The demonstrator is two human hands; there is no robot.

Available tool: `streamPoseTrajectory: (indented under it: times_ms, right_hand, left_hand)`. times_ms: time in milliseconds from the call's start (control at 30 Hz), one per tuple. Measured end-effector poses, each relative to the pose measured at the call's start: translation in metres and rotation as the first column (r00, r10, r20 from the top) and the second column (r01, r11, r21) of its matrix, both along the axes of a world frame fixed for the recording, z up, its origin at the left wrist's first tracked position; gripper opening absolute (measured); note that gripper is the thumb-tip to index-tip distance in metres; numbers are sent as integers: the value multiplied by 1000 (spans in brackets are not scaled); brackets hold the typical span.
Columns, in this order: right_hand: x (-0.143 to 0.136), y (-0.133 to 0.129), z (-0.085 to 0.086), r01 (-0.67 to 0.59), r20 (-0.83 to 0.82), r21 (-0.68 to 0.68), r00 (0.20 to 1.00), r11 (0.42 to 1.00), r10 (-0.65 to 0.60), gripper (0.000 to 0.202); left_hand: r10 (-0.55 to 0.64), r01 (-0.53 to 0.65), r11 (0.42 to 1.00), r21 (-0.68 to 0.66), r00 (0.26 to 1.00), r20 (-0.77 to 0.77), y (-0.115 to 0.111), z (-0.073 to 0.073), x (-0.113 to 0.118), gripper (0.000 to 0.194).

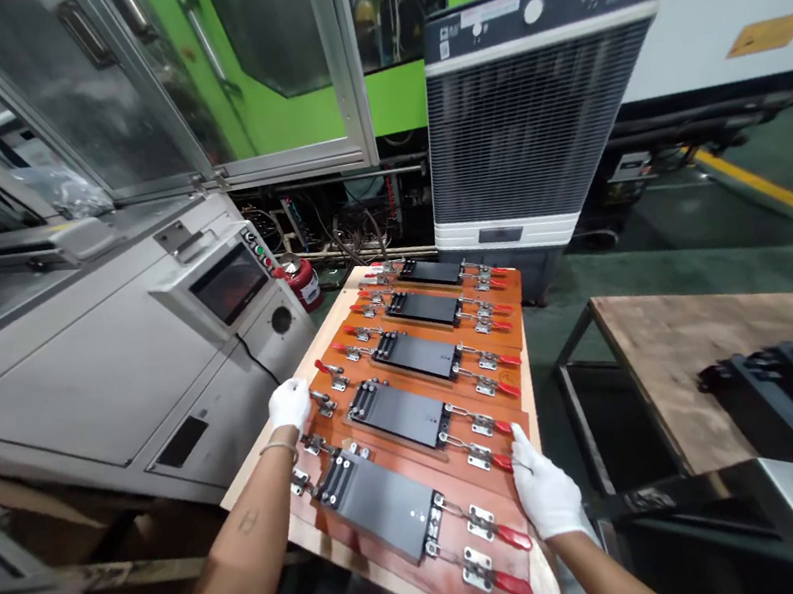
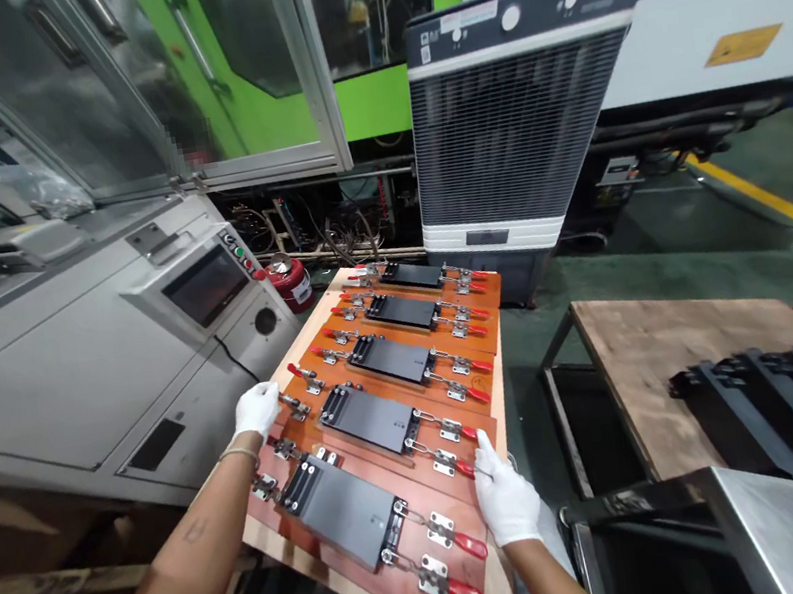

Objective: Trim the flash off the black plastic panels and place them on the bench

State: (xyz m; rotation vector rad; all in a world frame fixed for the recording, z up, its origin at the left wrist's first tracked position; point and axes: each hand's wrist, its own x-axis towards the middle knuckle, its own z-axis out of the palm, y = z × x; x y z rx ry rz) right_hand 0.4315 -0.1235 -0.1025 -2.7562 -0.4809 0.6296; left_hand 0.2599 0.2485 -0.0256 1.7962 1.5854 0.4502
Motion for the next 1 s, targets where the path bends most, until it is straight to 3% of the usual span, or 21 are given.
streamPoseTrajectory:
  times_ms: [200, 333, 467, 567, 633, 700, 767, 833, 900, 1000]
  right_hand:
    - [4, -1, -7, 42, -70, 39, 997, 998, -39, 49]
    - [5, -1, -10, 57, -81, 40, 995, 998, -54, 49]
    - [6, -1, -9, 45, -103, 57, 994, 997, -39, 51]
    - [7, -2, -8, 25, -109, 53, 994, 998, -19, 50]
    - [7, -2, -8, -2, -81, 49, 997, 999, 6, 50]
    - [7, -2, -8, -18, -50, 52, 999, 998, 20, 51]
    - [7, -2, -8, -17, -36, 46, 999, 999, 18, 51]
    - [7, -2, -7, -11, -41, 30, 999, 999, 12, 51]
    - [6, -2, -6, -16, -48, 22, 999, 1000, 18, 51]
    - [6, -1, -5, -6, -60, 22, 998, 1000, 8, 51]
  left_hand:
    - [-36, -10, 966, -258, 984, -172, 39, -26, -8, 28]
    - [-113, 30, 954, -299, 957, -266, 48, -39, -11, 29]
    - [-160, 104, 980, -171, 919, -360, 40, -25, -13, 33]
    - [-160, 216, 974, 70, 872, -462, 24, -9, -8, 55]
    - [-214, 376, 898, 230, 828, -518, 12, -4, -2, 69]
    - [-302, 542, 782, 307, 761, -574, 3, -5, 4, 74]
    - [-368, 648, 695, 312, 693, -620, 2, -9, 9, 69]
    - [-392, 694, 656, 298, 651, -650, 7, -11, 13, 63]
    - [-398, 706, 650, 282, 632, -664, 15, -14, 16, 60]
    - [-405, 693, 686, 224, 618, -674, 28, -22, 21, 54]
